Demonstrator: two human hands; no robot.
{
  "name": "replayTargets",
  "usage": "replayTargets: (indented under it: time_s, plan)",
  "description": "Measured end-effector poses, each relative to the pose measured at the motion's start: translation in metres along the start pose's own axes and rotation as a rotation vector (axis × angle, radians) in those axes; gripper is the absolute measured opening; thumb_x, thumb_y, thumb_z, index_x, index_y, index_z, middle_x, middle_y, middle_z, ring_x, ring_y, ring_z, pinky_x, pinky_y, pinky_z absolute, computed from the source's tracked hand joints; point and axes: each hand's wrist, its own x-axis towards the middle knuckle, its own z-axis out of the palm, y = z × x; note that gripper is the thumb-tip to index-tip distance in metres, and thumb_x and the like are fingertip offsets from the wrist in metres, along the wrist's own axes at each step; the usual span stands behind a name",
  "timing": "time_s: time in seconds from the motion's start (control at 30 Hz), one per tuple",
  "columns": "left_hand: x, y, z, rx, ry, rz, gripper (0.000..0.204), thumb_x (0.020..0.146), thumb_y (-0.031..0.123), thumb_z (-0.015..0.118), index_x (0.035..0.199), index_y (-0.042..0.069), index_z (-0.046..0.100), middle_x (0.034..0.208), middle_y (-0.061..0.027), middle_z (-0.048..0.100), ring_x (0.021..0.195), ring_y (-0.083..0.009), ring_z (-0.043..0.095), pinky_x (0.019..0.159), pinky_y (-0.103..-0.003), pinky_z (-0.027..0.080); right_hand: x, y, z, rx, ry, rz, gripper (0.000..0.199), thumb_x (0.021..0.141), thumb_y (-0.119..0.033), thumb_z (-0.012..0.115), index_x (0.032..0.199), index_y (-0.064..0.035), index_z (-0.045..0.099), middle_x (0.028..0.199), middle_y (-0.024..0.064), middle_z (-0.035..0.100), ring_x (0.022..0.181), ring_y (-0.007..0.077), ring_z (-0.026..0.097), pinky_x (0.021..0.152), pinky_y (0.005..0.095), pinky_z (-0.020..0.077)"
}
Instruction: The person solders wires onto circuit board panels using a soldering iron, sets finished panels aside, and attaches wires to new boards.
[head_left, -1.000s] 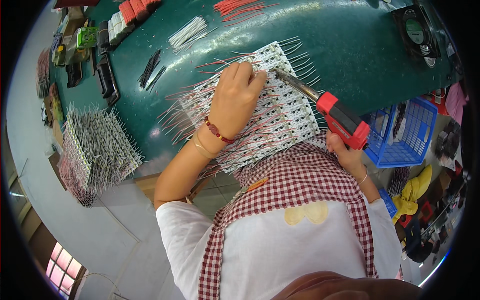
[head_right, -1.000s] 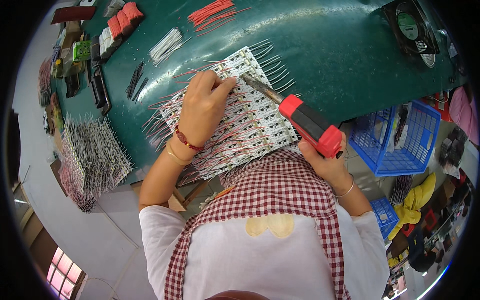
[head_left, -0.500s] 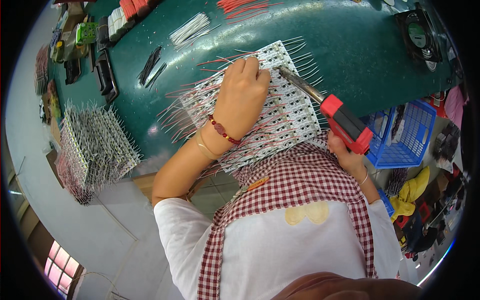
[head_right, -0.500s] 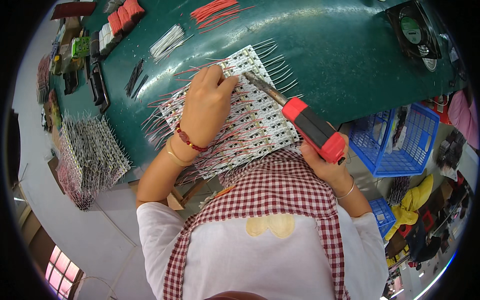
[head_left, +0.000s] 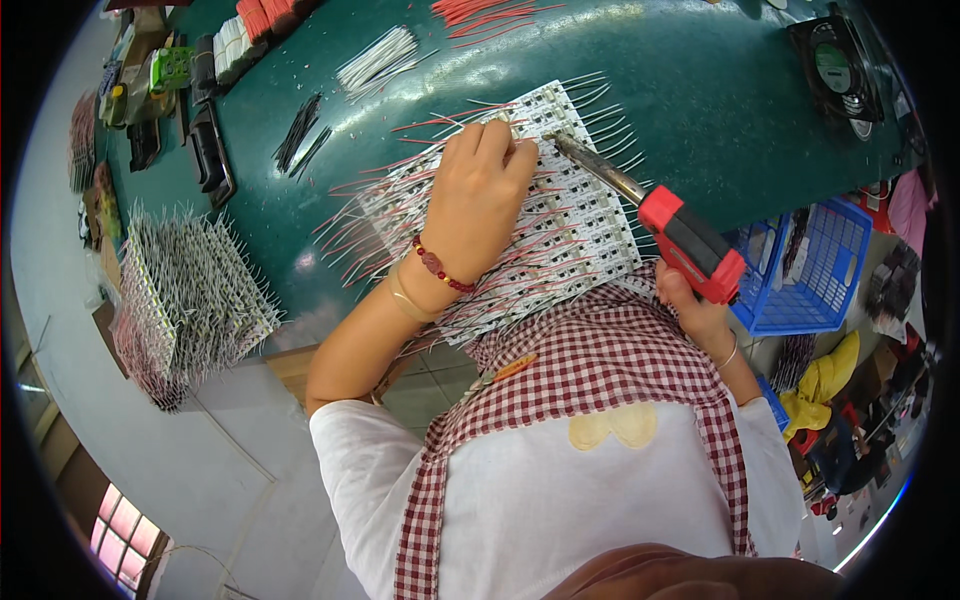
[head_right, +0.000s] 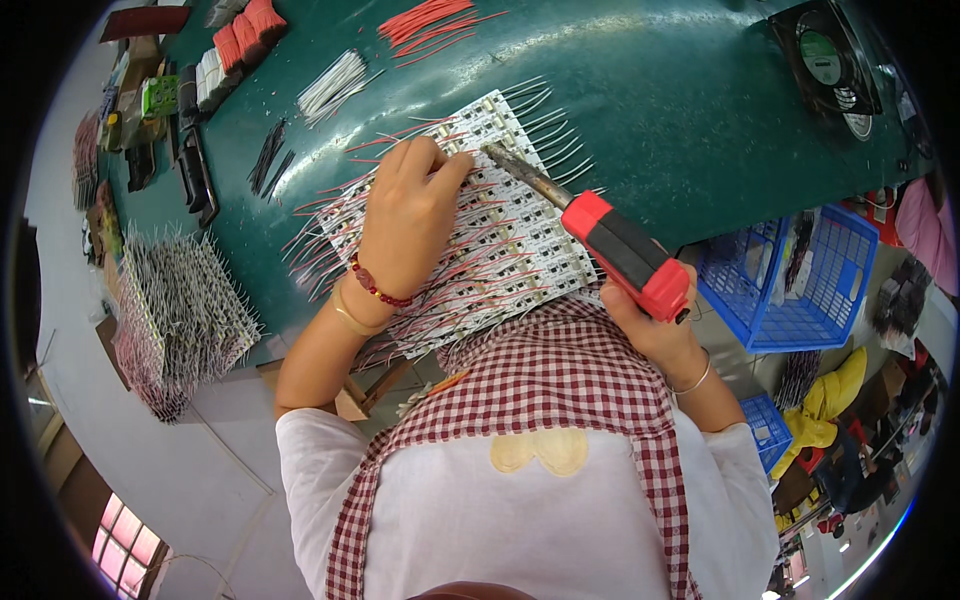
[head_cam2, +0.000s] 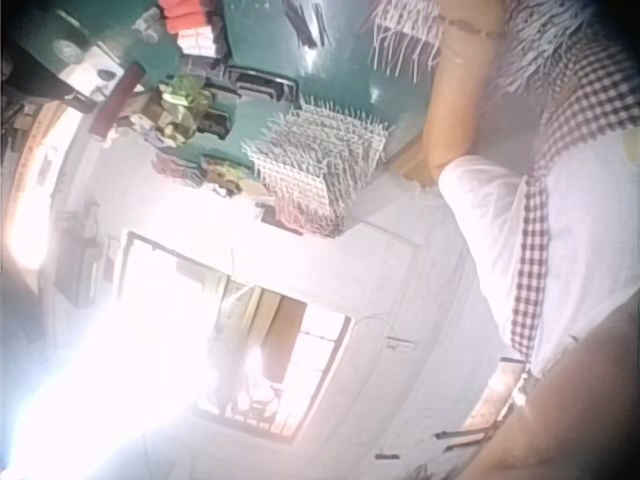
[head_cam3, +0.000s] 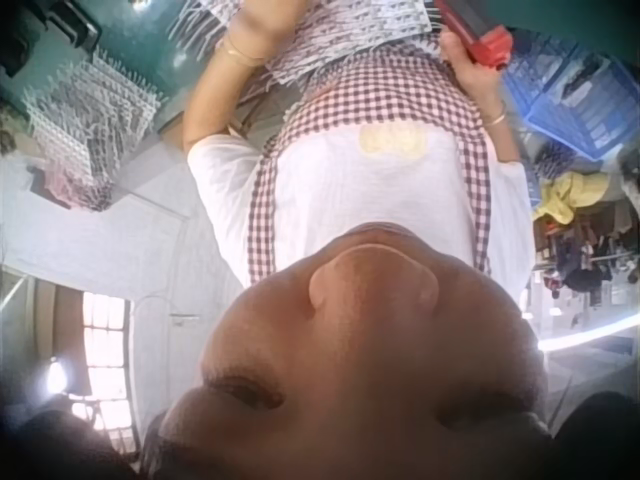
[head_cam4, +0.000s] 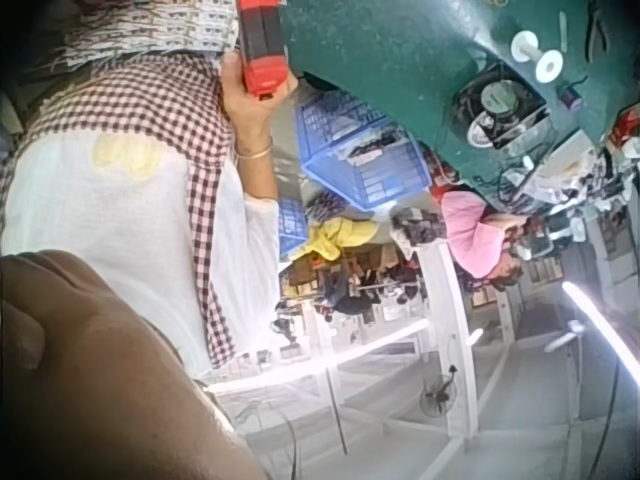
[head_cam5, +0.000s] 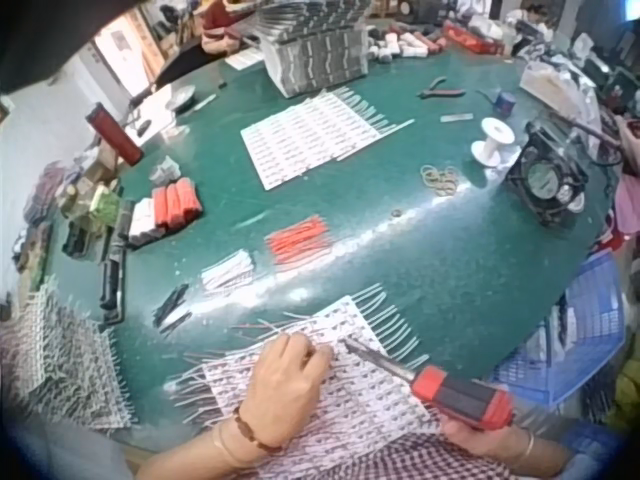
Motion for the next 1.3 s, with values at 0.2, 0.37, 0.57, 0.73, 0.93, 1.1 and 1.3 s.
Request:
replayTargets:
  time_s: [0.2, 0.37, 0.57, 0.73, 0.93, 1.1, 1.3]
  plan:
    - [-0.002, -0.001, 0.001, -0.018, 0.004, 0.003, 0.025, 0.069, -0.002, 0.06, 0.092, 0.004, 0.065, 0.079, -0.0089, 0.048, 0.075, -0.0241, 0.052, 0.068, -0.035, 0.044, 0.005, -0.007, 0.0, 0.077, -0.012, 0.063, 0.016, 0.076, -0.008, 0.07, 0.09, -0.0008, 0.066, 0.081, 0.0095, 0.065, 0.067, 0.0189, 0.062, 0.061, 0.029, 0.0482]
    - [-0.003, 0.0, 0.004, -0.003, 0.025, -0.001, 0.024, 0.069, -0.002, 0.061, 0.092, 0.003, 0.065, 0.079, -0.0091, 0.048, 0.075, -0.024, 0.052, 0.068, -0.035, 0.044, 0.003, -0.005, 0.0, 0.03, -0.006, 0.071, 0.016, 0.076, -0.008, 0.069, 0.09, -0.0003, 0.065, 0.079, 0.0091, 0.063, 0.066, 0.0187, 0.062, 0.061, 0.0287, 0.0484]
    - [-0.002, 0.001, 0.003, 0.001, 0.021, -0.004, 0.023, 0.07, -0.002, 0.06, 0.092, 0.002, 0.065, 0.079, -0.0093, 0.048, 0.076, -0.0242, 0.052, 0.069, -0.035, 0.044, -0.001, 0.0, -0.001, 0.085, 0.013, 0.074, 0.016, 0.076, -0.008, 0.07, 0.089, -0.0005, 0.065, 0.078, 0.0085, 0.063, 0.063, 0.0182, 0.061, 0.058, 0.0281, 0.0479]
    - [-0.003, 0.002, 0.004, 0.012, 0.031, -0.005, 0.023, 0.07, -0.001, 0.061, 0.092, 0.001, 0.065, 0.079, -0.0096, 0.048, 0.076, -0.0248, 0.052, 0.069, -0.035, 0.044, -0.002, 0.005, -0.001, 0.02, 0.003, 0.039, 0.017, 0.077, -0.009, 0.07, 0.09, -0.0004, 0.065, 0.08, 0.0087, 0.063, 0.064, 0.0179, 0.061, 0.058, 0.0282, 0.0475]
    - [-0.004, 0.003, 0.006, 0.007, 0.047, -0.001, 0.023, 0.07, -0.001, 0.06, 0.093, 0.0, 0.065, 0.079, -0.0101, 0.048, 0.076, -0.0253, 0.052, 0.07, -0.036, 0.044, 0.004, -0.004, 0.001, 0.05, -0.035, 0.059, 0.021, 0.077, -0.011, 0.069, 0.094, 0.0004, 0.065, 0.082, 0.0101, 0.063, 0.065, 0.0179, 0.06, 0.058, 0.0279, 0.0469]
    - [-0.004, 0.004, 0.008, 0.014, 0.05, -0.005, 0.023, 0.07, -0.002, 0.06, 0.092, -0.001, 0.065, 0.079, -0.0103, 0.048, 0.076, -0.0255, 0.052, 0.07, -0.036, 0.044, 0.003, -0.004, -0.001, 0.019, -0.023, 0.035, 0.023, 0.077, -0.012, 0.07, 0.095, 0.0008, 0.065, 0.082, 0.0102, 0.063, 0.064, 0.0175, 0.06, 0.058, 0.0273, 0.0464]
    - [-0.004, 0.006, 0.008, 0.017, 0.051, -0.02, 0.023, 0.069, -0.002, 0.06, 0.092, -0.001, 0.065, 0.078, -0.0104, 0.048, 0.076, -0.0256, 0.052, 0.07, -0.036, 0.044, 0.005, -0.007, 0.001, 0.002, -0.031, 0.068, 0.023, 0.077, -0.011, 0.07, 0.095, 0.001, 0.065, 0.083, 0.0101, 0.063, 0.066, 0.0177, 0.061, 0.059, 0.0279, 0.0473]
